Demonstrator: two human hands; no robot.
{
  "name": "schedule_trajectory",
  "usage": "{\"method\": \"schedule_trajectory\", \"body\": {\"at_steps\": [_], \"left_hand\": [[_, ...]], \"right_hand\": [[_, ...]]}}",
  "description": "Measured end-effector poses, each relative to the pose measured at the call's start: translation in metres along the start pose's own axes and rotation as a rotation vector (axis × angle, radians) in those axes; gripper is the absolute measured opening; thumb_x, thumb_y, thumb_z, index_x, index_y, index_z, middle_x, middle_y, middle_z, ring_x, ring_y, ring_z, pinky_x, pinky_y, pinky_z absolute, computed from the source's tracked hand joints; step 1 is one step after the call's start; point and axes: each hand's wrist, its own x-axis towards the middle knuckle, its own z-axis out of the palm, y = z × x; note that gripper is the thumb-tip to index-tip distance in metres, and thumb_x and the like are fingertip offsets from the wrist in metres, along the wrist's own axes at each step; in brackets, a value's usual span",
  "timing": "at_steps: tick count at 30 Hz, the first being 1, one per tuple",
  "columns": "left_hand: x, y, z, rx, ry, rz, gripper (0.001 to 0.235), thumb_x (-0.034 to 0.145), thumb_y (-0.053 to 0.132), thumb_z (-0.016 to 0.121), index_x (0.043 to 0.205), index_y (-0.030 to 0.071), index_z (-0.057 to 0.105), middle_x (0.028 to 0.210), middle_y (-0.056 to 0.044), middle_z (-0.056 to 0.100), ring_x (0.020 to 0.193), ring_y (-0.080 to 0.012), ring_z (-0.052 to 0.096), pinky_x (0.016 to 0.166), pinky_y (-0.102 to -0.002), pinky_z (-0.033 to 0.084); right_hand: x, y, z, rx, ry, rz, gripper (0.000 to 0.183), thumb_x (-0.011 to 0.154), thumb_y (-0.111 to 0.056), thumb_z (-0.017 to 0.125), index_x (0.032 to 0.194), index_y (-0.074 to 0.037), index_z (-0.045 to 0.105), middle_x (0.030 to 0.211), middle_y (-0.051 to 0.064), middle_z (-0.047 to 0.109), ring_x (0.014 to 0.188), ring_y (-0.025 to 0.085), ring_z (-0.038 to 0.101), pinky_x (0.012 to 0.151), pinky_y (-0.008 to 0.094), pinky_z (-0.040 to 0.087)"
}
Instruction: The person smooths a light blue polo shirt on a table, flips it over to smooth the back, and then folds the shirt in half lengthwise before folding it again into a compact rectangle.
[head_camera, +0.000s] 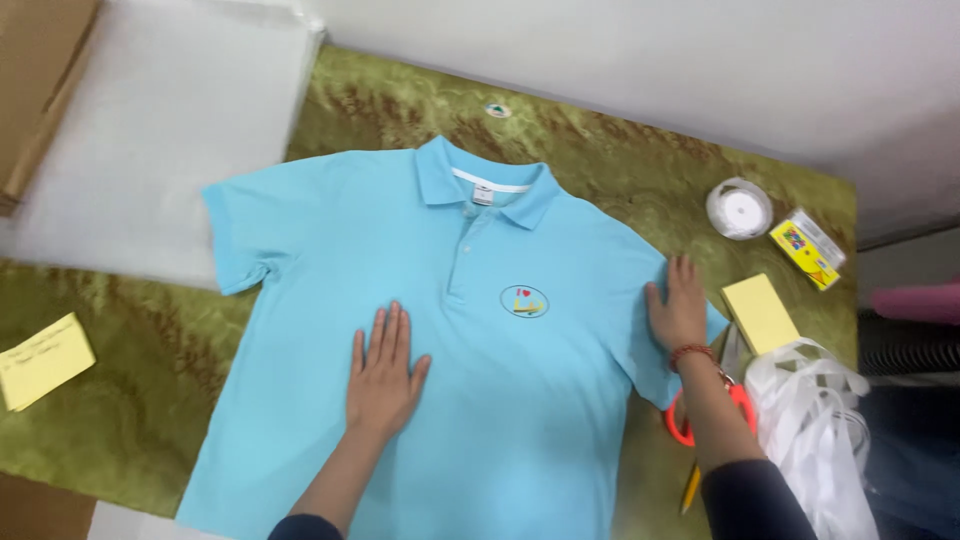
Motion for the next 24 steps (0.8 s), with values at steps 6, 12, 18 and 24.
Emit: {"method": "schedule_trajectory", "body": {"at_steps": [6,12,18,24], "left_hand": [[-0.002,0.002,-0.016,-0.157,-0.041,0.015,0.074,0.113,0.054,0.028,0.171,0.012,0.011,0.181,-0.007,0.003,0.166,-0.0254,-0.001,0.131,-0.054,-0.005],[-0.008,-0.010,-0.045,-0.368,-0.119,0.089,0.084,0.108,0.045,0.050,0.170,0.004,0.011,0.180,-0.014,0.001,0.166,-0.0301,-0.002,0.131,-0.056,-0.004],[0.013,-0.103,-0.038,-0.493,0.364,0.148,0.062,0.096,0.021,0.070,0.155,0.013,0.053,0.158,-0.009,0.047,0.146,-0.0300,0.048,0.118,-0.049,0.042],[0.047,-0.224,-0.063,-0.352,0.368,0.026,0.053,0.094,0.024,0.070,0.146,0.026,0.060,0.142,0.003,0.053,0.131,-0.0241,0.048,0.097,-0.043,0.045]], "right_hand": [[-0.054,-0.162,-0.039,0.352,0.242,-0.245,0.064,0.106,-0.017,0.065,0.162,0.005,0.043,0.172,0.027,0.032,0.158,0.049,0.024,0.129,0.057,0.023],[-0.129,-0.349,-0.021,0.480,-0.013,-0.376,0.063,0.107,-0.022,0.060,0.165,-0.008,0.039,0.174,0.021,0.030,0.159,0.045,0.023,0.126,0.062,0.026],[-0.136,-0.455,0.037,0.402,-0.138,-0.366,0.060,0.109,-0.030,0.057,0.165,-0.015,0.041,0.175,0.013,0.030,0.162,0.035,0.022,0.129,0.056,0.024],[-0.126,-0.513,0.077,0.193,-0.086,-0.169,0.059,0.112,-0.044,0.045,0.167,-0.022,0.038,0.178,0.004,0.025,0.165,0.026,0.017,0.133,0.050,0.012]]}}
